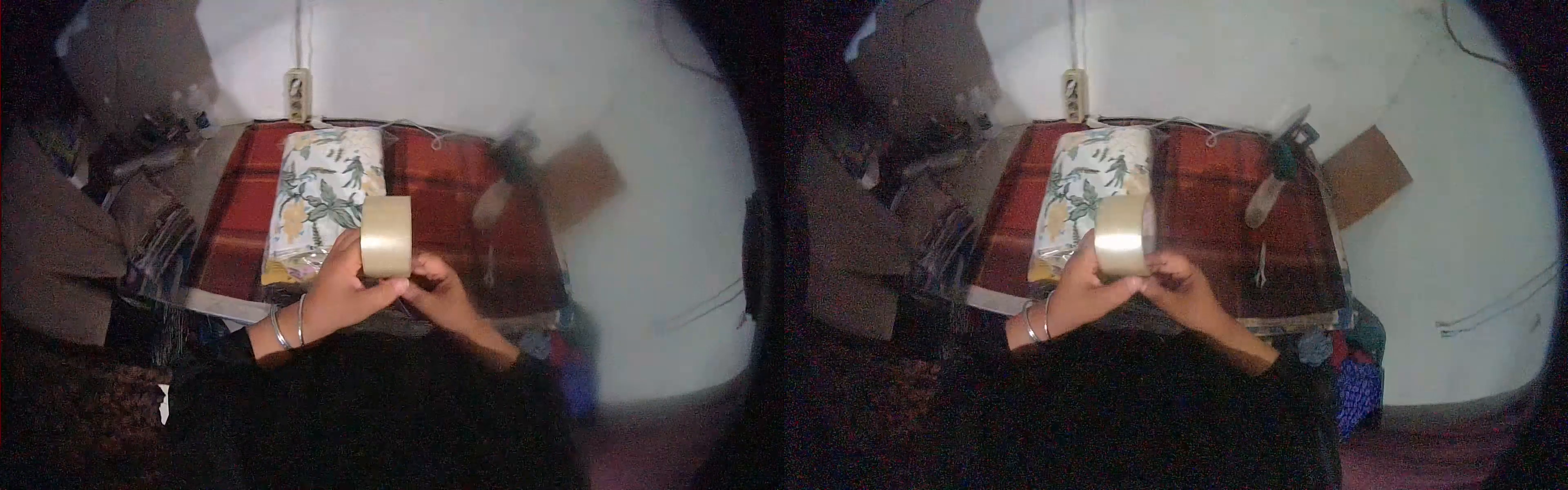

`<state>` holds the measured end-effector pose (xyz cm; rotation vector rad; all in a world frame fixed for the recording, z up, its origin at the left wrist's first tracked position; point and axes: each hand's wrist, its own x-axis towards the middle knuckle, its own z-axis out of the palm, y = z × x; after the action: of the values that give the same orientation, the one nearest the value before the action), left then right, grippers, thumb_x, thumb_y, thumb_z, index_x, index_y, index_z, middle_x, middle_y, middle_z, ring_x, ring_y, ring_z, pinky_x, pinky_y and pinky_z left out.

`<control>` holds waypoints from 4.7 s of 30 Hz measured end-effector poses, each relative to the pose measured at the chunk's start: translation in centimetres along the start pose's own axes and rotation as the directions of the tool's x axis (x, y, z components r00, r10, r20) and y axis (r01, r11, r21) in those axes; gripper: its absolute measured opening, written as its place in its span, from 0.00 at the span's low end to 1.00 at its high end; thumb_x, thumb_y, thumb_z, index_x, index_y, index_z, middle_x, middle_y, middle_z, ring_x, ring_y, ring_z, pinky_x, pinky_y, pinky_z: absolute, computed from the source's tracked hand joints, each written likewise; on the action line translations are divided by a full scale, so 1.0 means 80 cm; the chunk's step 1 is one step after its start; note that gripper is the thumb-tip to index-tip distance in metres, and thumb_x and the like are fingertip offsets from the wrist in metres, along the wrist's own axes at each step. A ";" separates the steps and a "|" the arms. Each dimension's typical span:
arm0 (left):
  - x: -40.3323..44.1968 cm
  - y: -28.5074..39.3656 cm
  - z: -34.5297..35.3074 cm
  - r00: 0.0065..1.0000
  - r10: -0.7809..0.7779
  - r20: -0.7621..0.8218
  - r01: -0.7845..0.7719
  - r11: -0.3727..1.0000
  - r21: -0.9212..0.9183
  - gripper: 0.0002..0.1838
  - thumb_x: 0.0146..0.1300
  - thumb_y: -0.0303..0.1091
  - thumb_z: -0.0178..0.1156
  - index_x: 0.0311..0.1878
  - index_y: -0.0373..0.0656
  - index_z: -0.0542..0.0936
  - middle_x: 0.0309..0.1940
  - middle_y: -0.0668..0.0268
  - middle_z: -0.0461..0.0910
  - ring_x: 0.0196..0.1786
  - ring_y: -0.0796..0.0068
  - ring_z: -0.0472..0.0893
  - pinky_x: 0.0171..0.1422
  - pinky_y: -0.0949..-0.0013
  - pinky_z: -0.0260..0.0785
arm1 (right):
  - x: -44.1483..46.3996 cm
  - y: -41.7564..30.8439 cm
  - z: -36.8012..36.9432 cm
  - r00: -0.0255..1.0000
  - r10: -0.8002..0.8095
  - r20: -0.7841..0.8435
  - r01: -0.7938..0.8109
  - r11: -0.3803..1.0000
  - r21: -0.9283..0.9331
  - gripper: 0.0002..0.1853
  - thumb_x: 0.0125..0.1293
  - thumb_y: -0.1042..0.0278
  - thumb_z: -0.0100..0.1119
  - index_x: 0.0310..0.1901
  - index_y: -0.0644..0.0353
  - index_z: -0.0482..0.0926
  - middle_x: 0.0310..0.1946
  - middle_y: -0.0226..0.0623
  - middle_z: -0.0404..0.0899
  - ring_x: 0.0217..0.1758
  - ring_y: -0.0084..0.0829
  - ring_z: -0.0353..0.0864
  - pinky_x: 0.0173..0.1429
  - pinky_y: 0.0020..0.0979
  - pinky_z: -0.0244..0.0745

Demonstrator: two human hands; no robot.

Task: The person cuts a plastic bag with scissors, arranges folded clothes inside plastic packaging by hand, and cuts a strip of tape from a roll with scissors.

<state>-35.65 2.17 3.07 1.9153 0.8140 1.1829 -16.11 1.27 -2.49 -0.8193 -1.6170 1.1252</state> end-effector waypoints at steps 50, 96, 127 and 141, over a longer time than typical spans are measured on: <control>-0.038 0.003 -0.060 0.988 0.110 -0.104 -0.062 0.922 0.383 0.12 0.47 0.34 0.69 0.34 0.44 0.80 0.43 0.63 0.79 0.50 0.60 0.79 0.59 0.59 0.65 | 0.052 -0.054 0.055 0.861 -0.409 0.301 0.505 0.624 -0.596 0.12 0.54 0.73 0.65 0.41 0.62 0.77 0.42 0.43 0.77 0.42 0.44 0.81 0.43 0.38 0.79; -0.085 0.000 -0.191 0.959 -0.282 -0.028 0.185 0.700 -0.690 0.22 0.76 0.41 0.43 0.53 0.30 0.78 0.63 0.59 0.72 0.61 0.71 0.73 0.66 0.66 0.64 | 0.061 -0.069 0.199 0.925 -0.315 0.212 0.352 0.921 -0.169 0.15 0.56 0.65 0.68 0.44 0.61 0.79 0.46 0.45 0.79 0.54 0.42 0.77 0.58 0.41 0.69; 0.053 0.064 0.097 0.941 -0.151 0.303 0.300 -0.038 -0.953 0.61 0.49 0.86 0.30 0.74 0.42 0.53 0.76 0.56 0.48 0.75 0.62 0.53 0.75 0.52 0.41 | -0.080 -0.078 -0.141 0.950 0.287 -0.125 -0.302 0.947 -0.114 0.15 0.61 0.67 0.67 0.46 0.67 0.81 0.39 0.31 0.82 0.41 0.18 0.76 0.44 0.25 0.74; 0.052 0.059 0.125 0.966 -0.186 0.180 0.198 0.084 -0.977 0.65 0.43 0.90 0.30 0.74 0.43 0.56 0.75 0.57 0.51 0.75 0.67 0.51 0.76 0.56 0.31 | -0.066 -0.050 -0.174 0.953 0.304 0.002 -0.300 0.943 -0.145 0.14 0.61 0.68 0.67 0.48 0.63 0.81 0.38 0.28 0.82 0.40 0.18 0.77 0.46 0.25 0.73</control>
<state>-24.27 0.48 5.84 0.5669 0.0491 1.0581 -1.23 -0.86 1.03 -1.1836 -1.6428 1.2440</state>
